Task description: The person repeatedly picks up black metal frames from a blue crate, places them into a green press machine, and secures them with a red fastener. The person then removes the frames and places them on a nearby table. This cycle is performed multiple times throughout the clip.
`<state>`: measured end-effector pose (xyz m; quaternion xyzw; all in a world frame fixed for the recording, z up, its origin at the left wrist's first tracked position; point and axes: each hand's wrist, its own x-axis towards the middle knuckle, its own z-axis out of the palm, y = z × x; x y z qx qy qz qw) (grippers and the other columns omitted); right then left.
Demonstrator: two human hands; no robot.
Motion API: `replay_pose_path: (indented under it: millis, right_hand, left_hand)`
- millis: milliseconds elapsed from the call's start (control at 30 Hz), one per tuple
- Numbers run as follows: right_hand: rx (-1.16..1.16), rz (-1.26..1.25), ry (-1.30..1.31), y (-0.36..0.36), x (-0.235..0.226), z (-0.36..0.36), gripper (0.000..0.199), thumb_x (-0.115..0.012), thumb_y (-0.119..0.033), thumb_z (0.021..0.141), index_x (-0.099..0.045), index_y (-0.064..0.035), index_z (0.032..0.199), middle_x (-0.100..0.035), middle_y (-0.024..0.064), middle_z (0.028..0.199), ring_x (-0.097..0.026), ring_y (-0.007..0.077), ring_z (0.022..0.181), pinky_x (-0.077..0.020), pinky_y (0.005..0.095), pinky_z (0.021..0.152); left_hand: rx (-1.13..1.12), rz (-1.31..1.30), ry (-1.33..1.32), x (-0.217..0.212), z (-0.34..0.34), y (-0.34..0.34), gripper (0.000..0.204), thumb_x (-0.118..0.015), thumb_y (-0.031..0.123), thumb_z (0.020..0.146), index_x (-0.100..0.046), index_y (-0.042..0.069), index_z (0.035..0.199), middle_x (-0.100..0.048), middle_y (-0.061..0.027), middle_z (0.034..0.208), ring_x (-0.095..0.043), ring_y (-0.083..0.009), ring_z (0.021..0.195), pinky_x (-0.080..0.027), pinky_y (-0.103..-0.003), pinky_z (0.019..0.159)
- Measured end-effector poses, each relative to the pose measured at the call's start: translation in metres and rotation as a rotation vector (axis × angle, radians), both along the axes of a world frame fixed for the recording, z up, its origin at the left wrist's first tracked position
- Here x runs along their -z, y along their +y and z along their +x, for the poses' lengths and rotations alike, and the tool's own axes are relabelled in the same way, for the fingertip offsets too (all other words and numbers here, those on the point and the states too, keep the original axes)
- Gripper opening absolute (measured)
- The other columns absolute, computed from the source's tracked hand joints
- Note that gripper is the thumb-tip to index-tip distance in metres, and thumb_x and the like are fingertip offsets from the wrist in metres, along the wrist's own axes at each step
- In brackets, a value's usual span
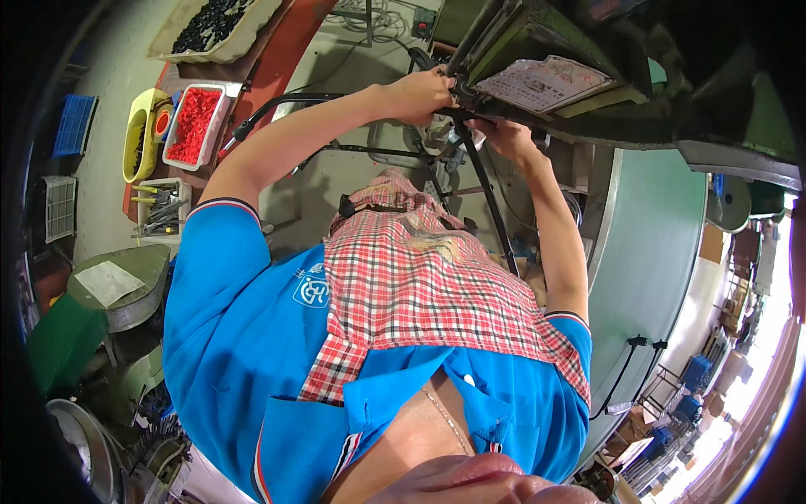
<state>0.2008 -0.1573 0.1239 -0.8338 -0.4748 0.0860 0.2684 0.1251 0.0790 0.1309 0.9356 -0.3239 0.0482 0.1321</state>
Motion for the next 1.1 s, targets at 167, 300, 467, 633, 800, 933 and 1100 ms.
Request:
replay_pose_path:
  millis: [167, 300, 467, 633, 800, 933, 1100]
  right_hand:
    - [0.007, -0.042, 0.026, 0.004, -0.009, 0.0, 0.033, -0.077, -0.024, 0.083, -0.066, -0.0111, 0.112, -0.069, 0.0056, 0.103, -0.062, 0.0228, 0.09, -0.0482, 0.0373, 0.081]
    - [0.072, 0.126, 0.248, 0.0, 0.036, 0.004, 0.035, -0.072, -0.042, 0.084, -0.071, -0.0197, 0.111, -0.071, 0.0062, 0.104, -0.067, 0.0257, 0.089, -0.0514, 0.0348, 0.078]
    - [-0.002, -0.055, -0.266, -0.003, 0.023, 0.0, 0.032, -0.071, -0.038, 0.085, -0.071, -0.0195, 0.111, -0.071, 0.0044, 0.104, -0.067, 0.0282, 0.089, -0.0534, 0.035, 0.074]
    - [0.044, 0.013, -0.339, -0.005, 0.021, -0.012, 0.03, -0.072, -0.035, 0.085, -0.072, -0.0179, 0.11, -0.071, 0.0049, 0.103, -0.067, 0.0284, 0.088, -0.053, 0.0347, 0.075]
    - [0.157, -0.084, -0.081, -0.005, 0.008, -0.023, 0.021, -0.068, -0.021, 0.087, -0.072, -0.0144, 0.106, -0.07, 0.0065, 0.107, -0.066, 0.0283, 0.09, -0.0523, 0.0384, 0.078]
    - [0.324, 0.114, -0.507, -0.017, -0.009, -0.076, 0.031, -0.066, -0.025, 0.086, -0.066, -0.0101, 0.113, -0.061, 0.0136, 0.112, -0.059, 0.0343, 0.092, -0.0477, 0.0451, 0.081]
    - [0.692, -0.205, 0.175, -0.063, 0.011, -0.133, 0.029, -0.059, -0.035, 0.093, -0.065, -0.0121, 0.11, -0.067, 0.0187, 0.083, -0.063, 0.0412, 0.08, -0.0492, 0.0465, 0.068]
  left_hand:
    - [-0.159, 0.017, 0.04, 0.003, -0.01, -0.007, 0.046, -0.064, 0.004, 0.064, -0.072, 0.014, 0.108, -0.053, -0.0124, 0.115, -0.05, -0.0354, 0.11, -0.049, -0.04, 0.093]
    - [-0.229, 0.092, 0.032, 0.012, -0.02, -0.016, 0.057, -0.064, 0.007, 0.071, -0.061, 0.023, 0.125, -0.058, -0.0145, 0.114, -0.05, -0.0352, 0.113, -0.049, -0.04, 0.093]
    - [-0.263, 0.056, -0.011, 0.019, -0.024, -0.019, 0.056, -0.066, 0.01, 0.073, -0.06, 0.016, 0.128, -0.059, -0.0161, 0.114, -0.048, -0.0338, 0.115, -0.046, -0.037, 0.097]
    - [-0.357, -0.145, -0.246, 0.014, -0.061, 0.013, 0.044, -0.064, 0.034, 0.088, -0.057, 0.013, 0.127, -0.061, -0.0152, 0.111, -0.059, -0.0334, 0.104, -0.051, -0.043, 0.085]
    - [-0.477, 0.006, 0.32, 0.0, -0.067, 0.027, 0.039, -0.051, 0.045, 0.095, -0.063, 0.01, 0.108, -0.066, -0.0178, 0.077, -0.066, -0.0392, 0.074, -0.054, -0.048, 0.066]
    - [-0.509, -0.052, 0.347, -0.002, -0.076, 0.025, 0.043, -0.048, 0.047, 0.096, -0.065, 0.007, 0.099, -0.066, -0.0203, 0.076, -0.066, -0.0412, 0.074, -0.053, -0.051, 0.064]
    - [-0.452, -0.083, 0.509, -0.013, -0.065, 0.027, 0.05, -0.047, 0.049, 0.097, -0.066, 0.003, 0.094, -0.068, -0.0204, 0.085, -0.066, -0.0414, 0.084, -0.054, -0.051, 0.072]
